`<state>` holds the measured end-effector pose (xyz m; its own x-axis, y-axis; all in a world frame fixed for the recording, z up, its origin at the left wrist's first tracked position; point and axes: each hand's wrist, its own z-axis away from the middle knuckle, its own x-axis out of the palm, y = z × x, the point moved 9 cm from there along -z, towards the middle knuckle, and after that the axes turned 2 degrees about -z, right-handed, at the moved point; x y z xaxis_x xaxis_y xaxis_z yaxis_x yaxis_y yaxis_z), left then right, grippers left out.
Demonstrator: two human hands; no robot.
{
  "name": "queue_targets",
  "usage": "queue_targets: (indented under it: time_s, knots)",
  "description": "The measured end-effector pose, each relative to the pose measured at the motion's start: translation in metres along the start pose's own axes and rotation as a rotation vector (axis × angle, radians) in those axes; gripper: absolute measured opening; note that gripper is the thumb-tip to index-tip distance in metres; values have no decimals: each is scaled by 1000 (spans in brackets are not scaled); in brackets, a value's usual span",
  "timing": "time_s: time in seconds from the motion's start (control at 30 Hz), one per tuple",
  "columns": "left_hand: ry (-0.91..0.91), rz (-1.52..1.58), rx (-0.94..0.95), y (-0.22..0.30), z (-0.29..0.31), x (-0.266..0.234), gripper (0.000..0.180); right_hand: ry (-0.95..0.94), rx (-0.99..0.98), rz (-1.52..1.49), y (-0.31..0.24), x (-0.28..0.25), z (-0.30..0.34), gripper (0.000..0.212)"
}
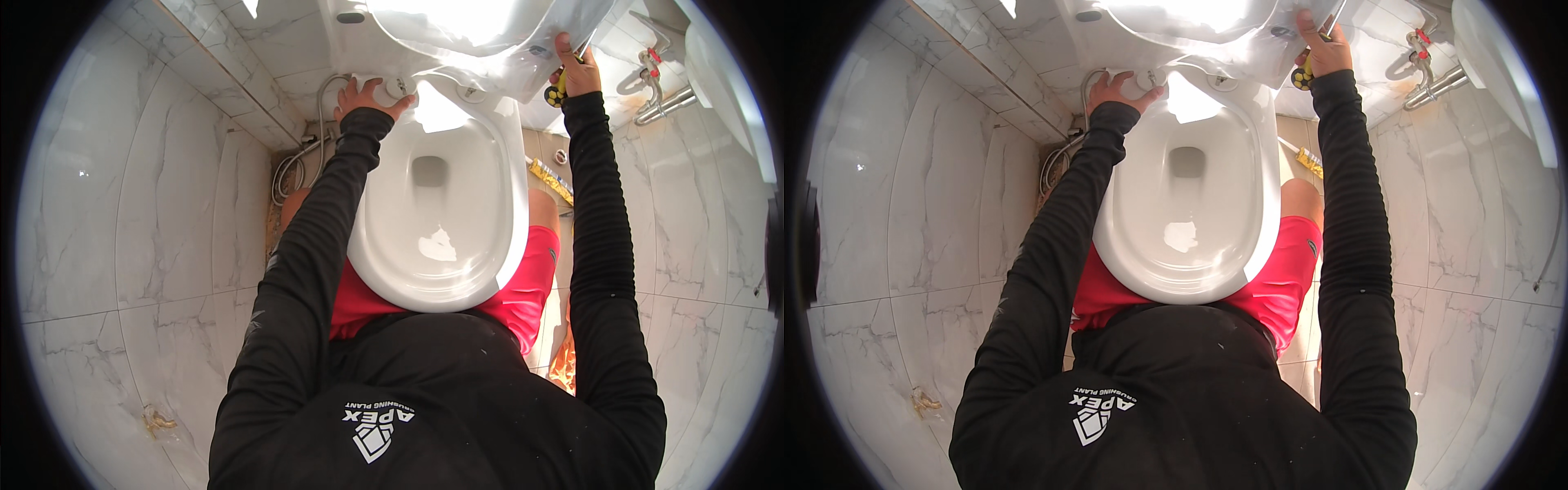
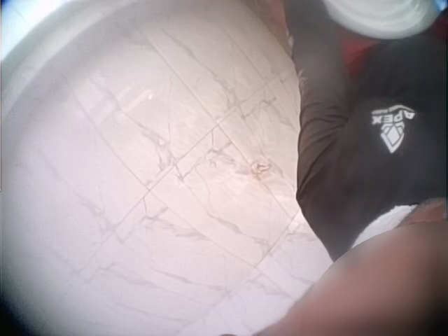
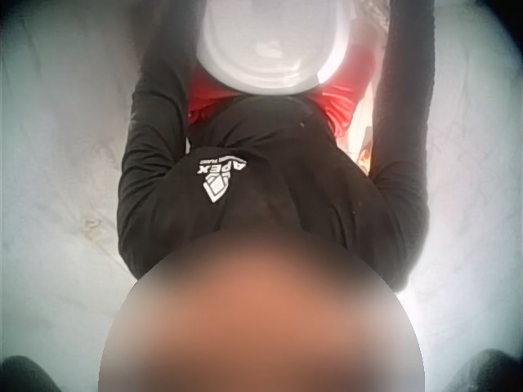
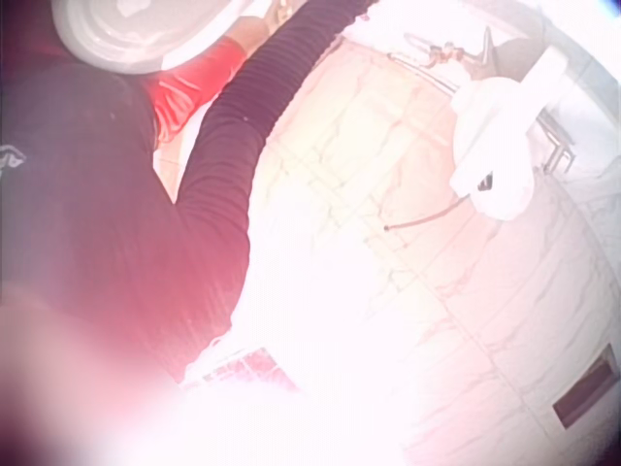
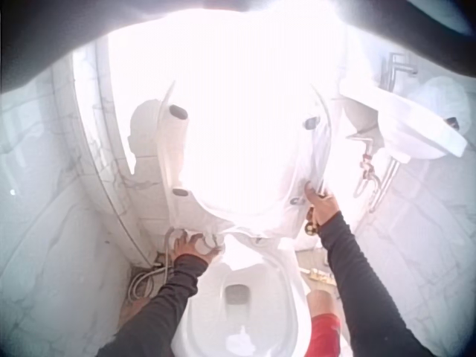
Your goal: The person installs a toilet seat by first removing the protective plastic wrap, then aligning the seat over the mounting bolts, and finally tightening the nuts with a screwdriver to secure it in place.
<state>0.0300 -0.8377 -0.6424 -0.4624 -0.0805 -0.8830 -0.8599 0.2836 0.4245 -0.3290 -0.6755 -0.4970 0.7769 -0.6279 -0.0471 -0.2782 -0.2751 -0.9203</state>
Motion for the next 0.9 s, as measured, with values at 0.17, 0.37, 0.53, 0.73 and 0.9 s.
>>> queue_targets:
  time_s: [0.17,0.37,0.53,0.73,0.9]
  knots:
    - [-52,-51,-19,9,0,-1,87,-5,23,44,-3,2,5,65]
    - [-21,-24,13,7,-3,1,85,-5,6,41,-11,6,12,65]
    - [-49,-39,10,4,-5,5,84,-25,16,13,-13,10,16,69]
    - [-51,-27,18,5,-4,2,82,-28,-4,36,-10,10,14,71]
    - [-50,-32,25,4,-4,4,80,-30,-3,31,-7,9,10,69]
